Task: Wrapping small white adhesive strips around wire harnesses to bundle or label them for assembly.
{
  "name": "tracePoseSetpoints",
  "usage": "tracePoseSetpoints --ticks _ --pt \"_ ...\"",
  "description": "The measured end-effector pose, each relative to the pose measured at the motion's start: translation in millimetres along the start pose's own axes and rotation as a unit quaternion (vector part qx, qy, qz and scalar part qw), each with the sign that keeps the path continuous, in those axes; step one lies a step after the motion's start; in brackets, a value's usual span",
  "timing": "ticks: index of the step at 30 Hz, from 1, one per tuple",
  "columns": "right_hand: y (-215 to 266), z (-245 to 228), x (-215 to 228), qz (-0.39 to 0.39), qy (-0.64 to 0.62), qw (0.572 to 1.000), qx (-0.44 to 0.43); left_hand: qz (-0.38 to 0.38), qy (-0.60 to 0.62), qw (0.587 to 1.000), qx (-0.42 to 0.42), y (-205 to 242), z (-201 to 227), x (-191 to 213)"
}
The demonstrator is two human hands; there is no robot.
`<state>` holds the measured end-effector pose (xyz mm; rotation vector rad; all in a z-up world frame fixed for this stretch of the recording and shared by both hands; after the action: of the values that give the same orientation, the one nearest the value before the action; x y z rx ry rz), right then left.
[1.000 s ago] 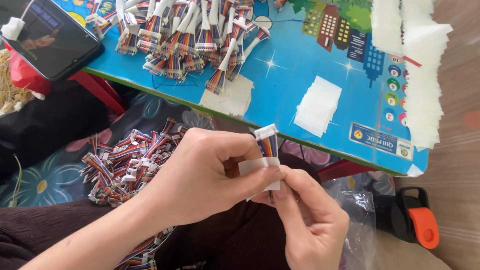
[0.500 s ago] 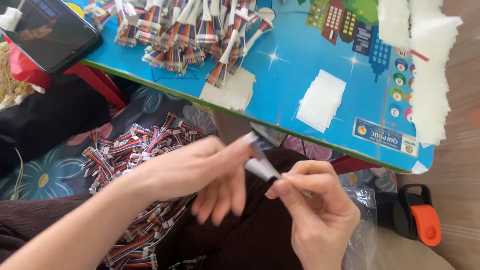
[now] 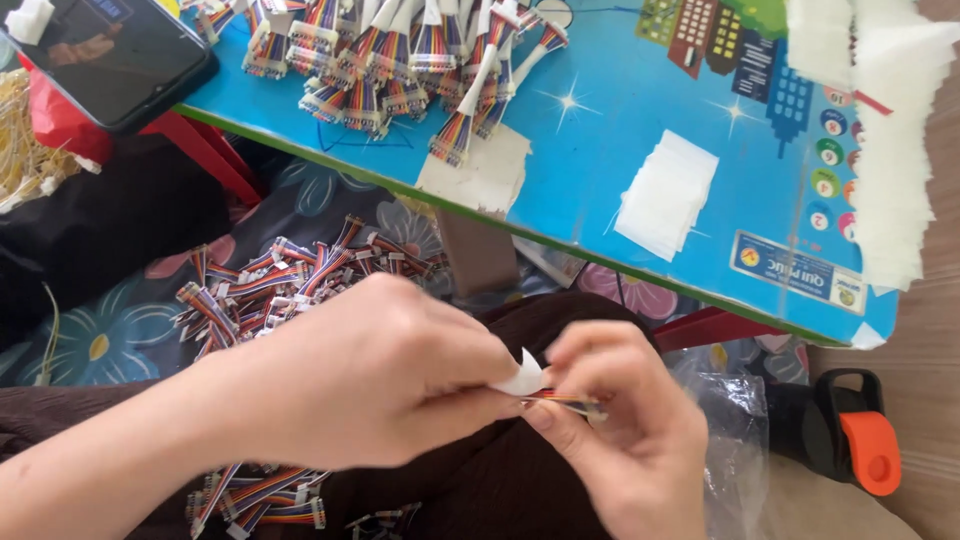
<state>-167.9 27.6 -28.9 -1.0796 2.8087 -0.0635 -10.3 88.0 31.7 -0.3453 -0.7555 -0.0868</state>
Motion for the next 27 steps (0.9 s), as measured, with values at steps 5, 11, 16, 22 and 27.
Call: tracePoseSetpoints --ticks 5,11,16,22,27 --pt "-8.4 7.1 6.5 -0.089 -0.070 0.982 -0.151 0.001 -0.055 0.998 -0.034 6.8 0.7 -4.5" --pt "-0.8 12.5 9.7 -0.041 -0.103 0.984 -0.136 -0.002 -0.018 1.000 0.006 11.3 -6.0 -6.9" --pt "-10.4 -15.6 -10.6 -0.118 0.147 0.982 0.019 0.053 -0.086 0.995 0.014 14.6 -7.2 -4.2" --pt "-8.1 -27.8 -19.0 -0.093 0.277 0.944 0.153 0.047 -0.065 0.995 0.063 21.9 -11.1 -8.4" --pt "-6.0 -18.3 -20.4 -0.121 0.280 0.944 0.123 0.059 -0.150 0.987 0.003 29.9 -9.2 -11.1"
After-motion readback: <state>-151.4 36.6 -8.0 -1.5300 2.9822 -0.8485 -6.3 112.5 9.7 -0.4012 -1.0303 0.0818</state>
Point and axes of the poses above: each hand's wrist, its own y-axis away from the middle knuckle, its own x-axis out of the back of the hand, z = x × y, the point moved 4 cm from there along -y, towards the middle knuckle, and after that the axes turned 9 degrees about -y, right-handed, at the moved point
